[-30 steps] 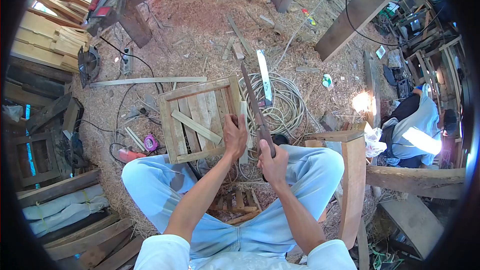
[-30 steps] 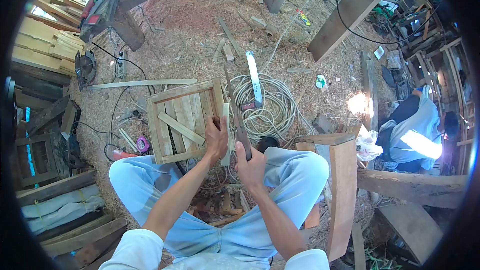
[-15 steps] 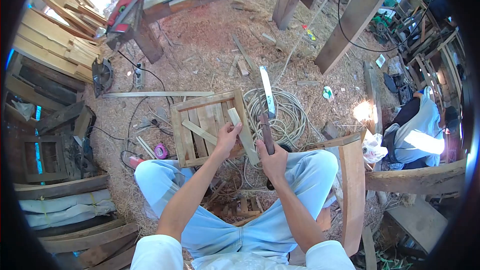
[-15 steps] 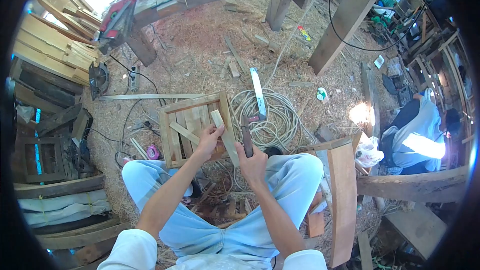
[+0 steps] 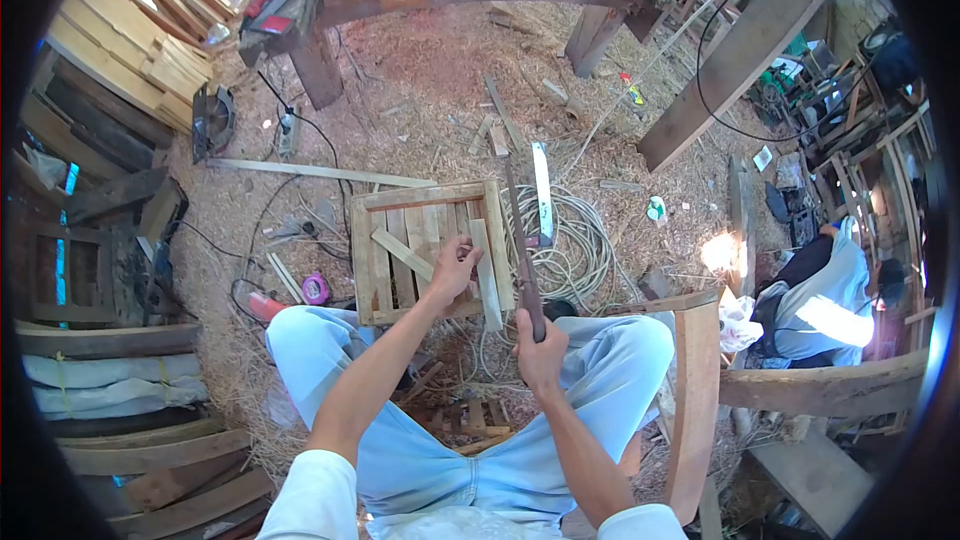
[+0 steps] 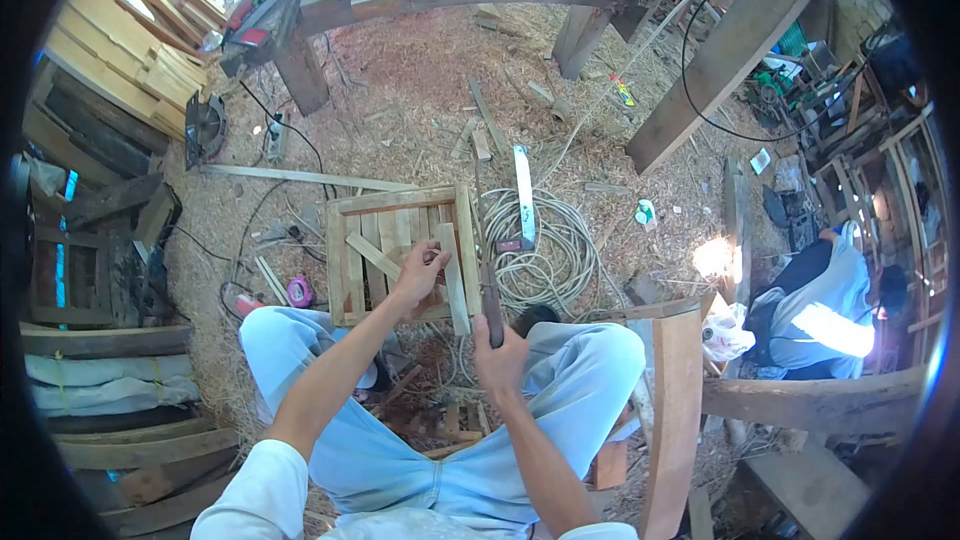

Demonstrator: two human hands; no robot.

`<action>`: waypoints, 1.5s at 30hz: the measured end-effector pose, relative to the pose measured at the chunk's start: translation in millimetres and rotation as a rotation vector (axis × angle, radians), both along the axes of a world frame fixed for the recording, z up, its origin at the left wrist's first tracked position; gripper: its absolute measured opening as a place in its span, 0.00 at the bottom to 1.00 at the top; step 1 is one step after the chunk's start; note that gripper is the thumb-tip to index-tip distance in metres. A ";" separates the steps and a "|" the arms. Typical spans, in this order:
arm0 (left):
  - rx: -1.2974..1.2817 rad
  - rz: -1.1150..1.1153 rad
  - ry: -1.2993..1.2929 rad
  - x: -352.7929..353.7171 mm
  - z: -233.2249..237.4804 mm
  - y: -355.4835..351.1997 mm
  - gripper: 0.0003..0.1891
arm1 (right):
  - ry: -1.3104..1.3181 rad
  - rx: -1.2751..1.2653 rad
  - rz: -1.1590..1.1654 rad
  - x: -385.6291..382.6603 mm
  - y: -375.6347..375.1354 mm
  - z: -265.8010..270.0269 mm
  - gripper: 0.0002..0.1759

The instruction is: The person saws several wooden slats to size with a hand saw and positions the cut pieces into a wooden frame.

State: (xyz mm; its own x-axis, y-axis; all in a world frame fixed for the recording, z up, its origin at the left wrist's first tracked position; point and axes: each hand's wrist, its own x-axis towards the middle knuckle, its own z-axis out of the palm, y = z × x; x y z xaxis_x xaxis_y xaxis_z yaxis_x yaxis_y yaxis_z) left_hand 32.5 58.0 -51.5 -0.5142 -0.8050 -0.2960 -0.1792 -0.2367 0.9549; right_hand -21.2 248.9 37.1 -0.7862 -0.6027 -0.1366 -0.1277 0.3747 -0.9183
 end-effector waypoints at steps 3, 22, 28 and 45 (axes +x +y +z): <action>0.034 0.011 -0.030 -3.5 7.6 -18.4 0.17 | -0.030 0.026 0.004 3.5 2.0 -4.5 0.25; -0.525 -0.045 -0.475 -26.9 51.0 -73.6 0.23 | -0.104 -0.040 0.021 -4.3 -32.4 -16.2 0.23; -1.259 -0.535 -0.419 14.6 43.8 -75.8 0.32 | -0.059 0.021 0.074 -5.7 -40.1 -13.4 0.23; -1.080 -0.820 -0.156 9.1 27.4 -91.8 0.19 | -0.072 0.051 0.080 -0.9 -42.4 -13.9 0.24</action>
